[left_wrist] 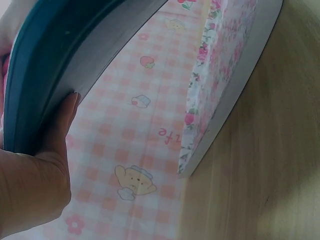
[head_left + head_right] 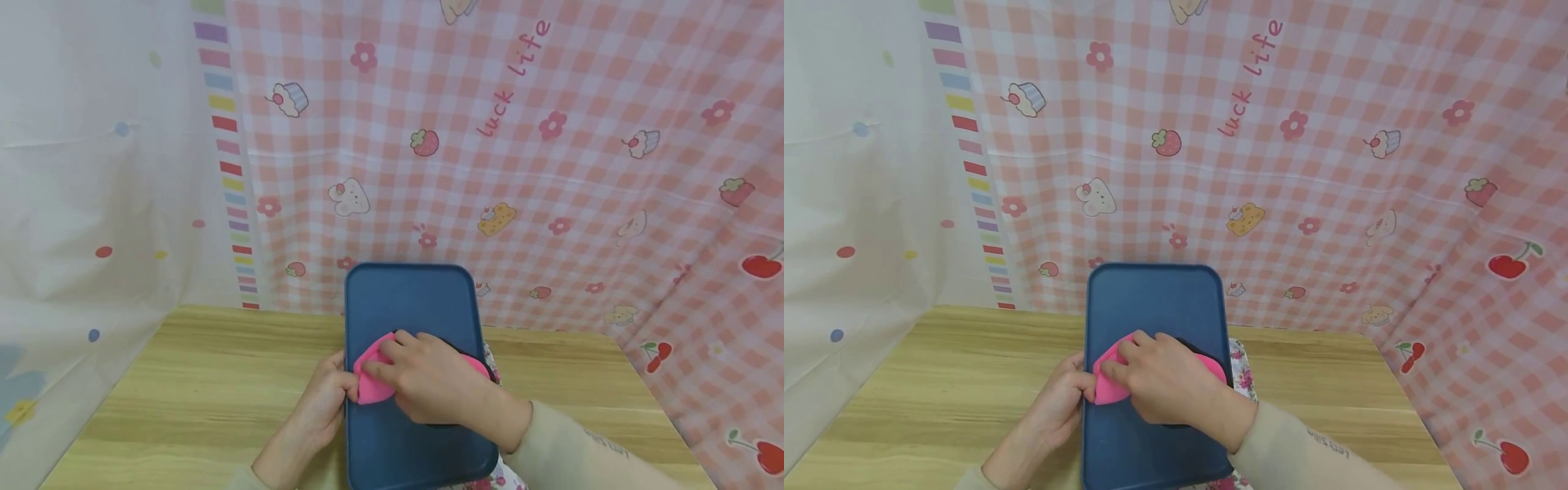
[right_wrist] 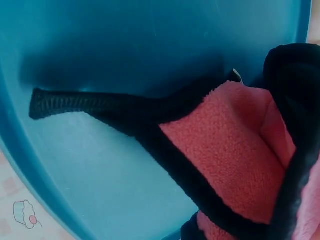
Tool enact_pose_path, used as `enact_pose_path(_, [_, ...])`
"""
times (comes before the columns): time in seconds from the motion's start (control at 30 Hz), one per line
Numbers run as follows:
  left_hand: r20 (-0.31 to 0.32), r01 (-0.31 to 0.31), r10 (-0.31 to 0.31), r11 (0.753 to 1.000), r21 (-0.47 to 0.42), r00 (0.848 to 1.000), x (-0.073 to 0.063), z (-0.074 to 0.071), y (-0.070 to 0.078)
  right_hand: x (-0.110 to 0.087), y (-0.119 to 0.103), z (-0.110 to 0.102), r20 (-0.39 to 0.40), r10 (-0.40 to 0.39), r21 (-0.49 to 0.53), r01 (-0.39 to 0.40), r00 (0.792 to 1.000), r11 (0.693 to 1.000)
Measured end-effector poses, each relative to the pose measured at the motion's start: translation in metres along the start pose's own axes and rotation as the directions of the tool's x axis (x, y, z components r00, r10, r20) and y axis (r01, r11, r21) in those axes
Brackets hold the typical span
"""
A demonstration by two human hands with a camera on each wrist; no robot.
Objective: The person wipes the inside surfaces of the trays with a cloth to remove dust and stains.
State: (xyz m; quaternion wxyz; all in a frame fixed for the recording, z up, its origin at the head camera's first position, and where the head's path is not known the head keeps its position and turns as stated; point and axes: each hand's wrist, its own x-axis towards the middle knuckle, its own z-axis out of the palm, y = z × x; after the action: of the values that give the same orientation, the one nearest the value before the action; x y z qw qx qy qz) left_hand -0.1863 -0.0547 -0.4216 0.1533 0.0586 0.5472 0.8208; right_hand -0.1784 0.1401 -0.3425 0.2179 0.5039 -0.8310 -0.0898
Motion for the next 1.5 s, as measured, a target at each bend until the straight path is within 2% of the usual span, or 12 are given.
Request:
enact_pose_path(0.3, [0.015,0.006,-0.006,1.0,-0.005,1.0,0.0,0.0,0.0,0.016,0.016,-0.004,0.025,0.048,-0.026,-0.047,0.999,0.999])
enact_pose_path(0.63, [0.041,0.024,-0.023,0.999,-0.023,0.999,-0.001,0.0,0.0,0.03,0.03,-0.007,0.026,0.123,0.003,-0.123,0.992,0.992])
enact_pose_path(1.0, [0.015,-0.001,0.001,1.0,-0.013,1.0,0.0,0.001,-0.002,0.044,0.045,-0.008,0.012,0.254,0.054,-0.255,0.967,0.966])
enact_pose_path(1.2, [0.004,-0.003,0.003,1.0,-0.016,1.0,-0.002,0.002,-0.002,0.053,0.047,-0.012,-0.002,0.326,0.014,-0.326,0.945,0.945])
enact_pose_path(1.5, [0.039,-0.011,0.012,0.999,-0.036,0.999,-0.002,0.004,-0.004,0.059,0.05,-0.018,0.089,0.467,-0.021,-0.467,0.88,0.884])
